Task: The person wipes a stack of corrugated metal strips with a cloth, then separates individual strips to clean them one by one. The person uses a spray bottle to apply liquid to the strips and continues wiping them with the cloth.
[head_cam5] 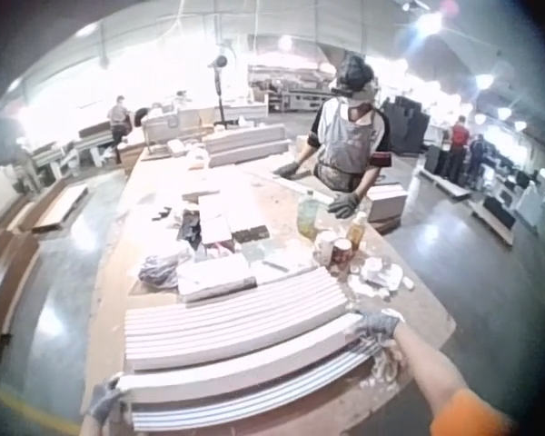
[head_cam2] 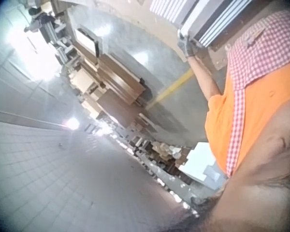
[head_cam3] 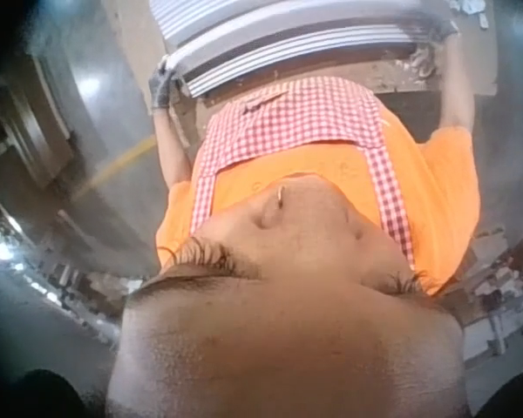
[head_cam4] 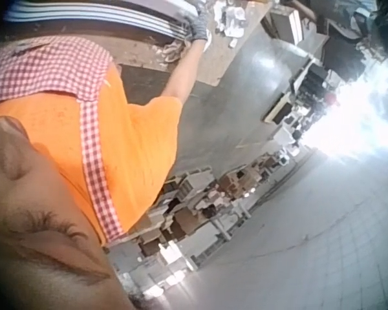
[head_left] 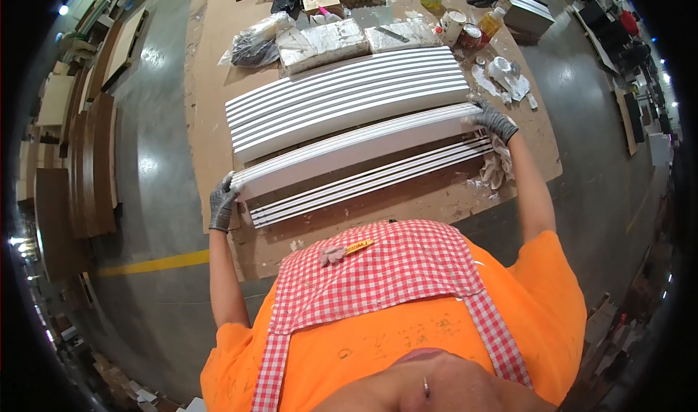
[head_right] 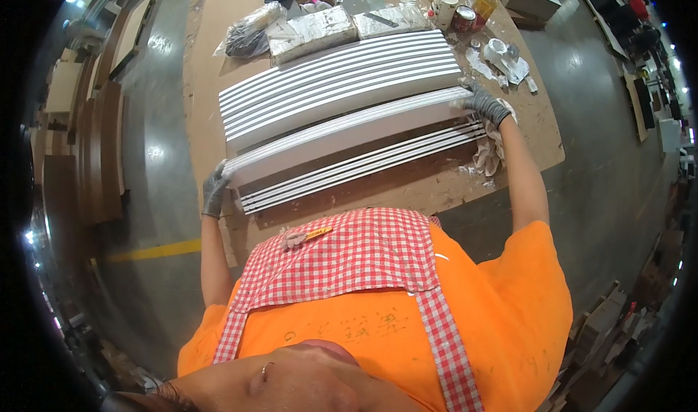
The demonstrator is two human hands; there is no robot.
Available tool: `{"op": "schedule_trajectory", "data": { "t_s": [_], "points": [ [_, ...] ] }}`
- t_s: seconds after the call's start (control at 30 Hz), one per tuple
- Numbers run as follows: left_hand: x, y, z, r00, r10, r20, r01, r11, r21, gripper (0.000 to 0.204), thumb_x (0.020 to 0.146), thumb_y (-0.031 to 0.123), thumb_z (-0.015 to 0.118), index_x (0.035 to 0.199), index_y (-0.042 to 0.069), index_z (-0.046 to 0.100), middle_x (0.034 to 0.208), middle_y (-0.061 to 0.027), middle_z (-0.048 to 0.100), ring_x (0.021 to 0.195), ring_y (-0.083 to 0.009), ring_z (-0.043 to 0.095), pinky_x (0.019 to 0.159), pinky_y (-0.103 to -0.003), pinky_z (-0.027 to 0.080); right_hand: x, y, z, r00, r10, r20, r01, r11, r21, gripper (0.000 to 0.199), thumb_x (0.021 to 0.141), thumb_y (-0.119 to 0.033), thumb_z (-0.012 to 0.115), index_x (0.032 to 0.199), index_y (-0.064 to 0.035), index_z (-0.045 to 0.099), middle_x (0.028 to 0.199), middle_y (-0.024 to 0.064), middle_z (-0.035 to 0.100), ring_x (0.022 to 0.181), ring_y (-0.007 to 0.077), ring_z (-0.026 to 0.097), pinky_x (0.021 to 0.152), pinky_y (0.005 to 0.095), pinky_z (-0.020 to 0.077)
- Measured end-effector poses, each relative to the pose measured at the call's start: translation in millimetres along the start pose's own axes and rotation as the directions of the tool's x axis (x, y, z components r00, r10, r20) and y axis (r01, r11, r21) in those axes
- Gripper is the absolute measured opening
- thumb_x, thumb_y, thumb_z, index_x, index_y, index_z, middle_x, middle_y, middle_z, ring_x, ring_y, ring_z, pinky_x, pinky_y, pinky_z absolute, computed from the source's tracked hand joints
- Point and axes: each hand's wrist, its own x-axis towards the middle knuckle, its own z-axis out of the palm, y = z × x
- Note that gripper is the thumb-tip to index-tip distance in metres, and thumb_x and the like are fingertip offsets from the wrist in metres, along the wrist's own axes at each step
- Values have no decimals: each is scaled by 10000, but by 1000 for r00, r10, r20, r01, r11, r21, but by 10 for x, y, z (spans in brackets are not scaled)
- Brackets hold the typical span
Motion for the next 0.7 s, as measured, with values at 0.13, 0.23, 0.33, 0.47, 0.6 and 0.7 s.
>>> {"op": "schedule_trajectory", "data": {
  "t_s": [0.13, 0.23, 0.33, 0.47, 0.6, 0.7],
  "points": [
    [218, 355, 58, 921, -361, -146, 383, 906, 177, 516, 777, 545, 648, 749, 31, 615, 612, -51, 545, 449, -138, 471, 396, -307, 374, 194, 213, -4, 980, 189, 55, -196, 968, 158, 884, 738, -619, 627, 1393, -81, 375, 1380, 150, 423, 1246, 272, 409, 1016, 375, 344],
    [346, 312, -1, 897, -427, -111, 441, 860, 257, 544, 775, 586, 610, 682, 52, 577, 534, -57, 488, 372, -156, 438, 370, -298, 340, 209, 21, 64, 941, 336, 41, -337, 941, 33, 852, 775, -635, 562, 1408, -101, 362, 1398, 142, 408, 1249, 285, 404, 1032, 390, 315],
    [496, 333, 16, 851, -525, 21, 493, 812, 310, 519, 822, 555, 562, 742, 42, 556, 529, -64, 491, 357, -155, 429, 335, -295, 334, 270, 71, 83, 902, 431, -27, -428, 900, 86, 727, 842, -583, 497, 1391, -116, 396, 1409, 136, 403, 1253, 301, 404, 1043, 391, 300],
    [860, 330, 104, 743, -667, 62, 601, 704, 377, 508, 889, 516, 473, 780, 25, 547, 551, -91, 520, 337, -174, 440, 285, -290, 336, 805, 781, -10, 911, 359, -203, -393, 905, -162, 605, 927, -512, 308, 1364, -105, 407, 1311, 116, 482, 1096, 277, 496, 932, 361, 410],
    [880, 168, -182, 706, -705, 76, 689, 707, 161, 703, 883, 632, 372, 876, -40, 579, 559, -115, 557, 361, -182, 495, 296, -276, 360, 708, 309, 108, 904, 392, -169, -316, 881, 352, 582, 941, -510, 315, 1312, -85, 459, 1152, 112, 555, 935, 241, 542, 792, 366, 473],
    [654, 565, -7, 746, -665, 30, 657, 743, 130, 727, 885, 634, 359, 920, -57, 581, 539, -95, 558, 360, -157, 490, 305, -246, 358, 434, 206, 56, 923, 356, -148, -312, 915, 257, 565, 919, -520, 400, 1229, -69, 541, 966, 99, 618, 755, 201, 552, 684, 334, 463]
  ]
}}
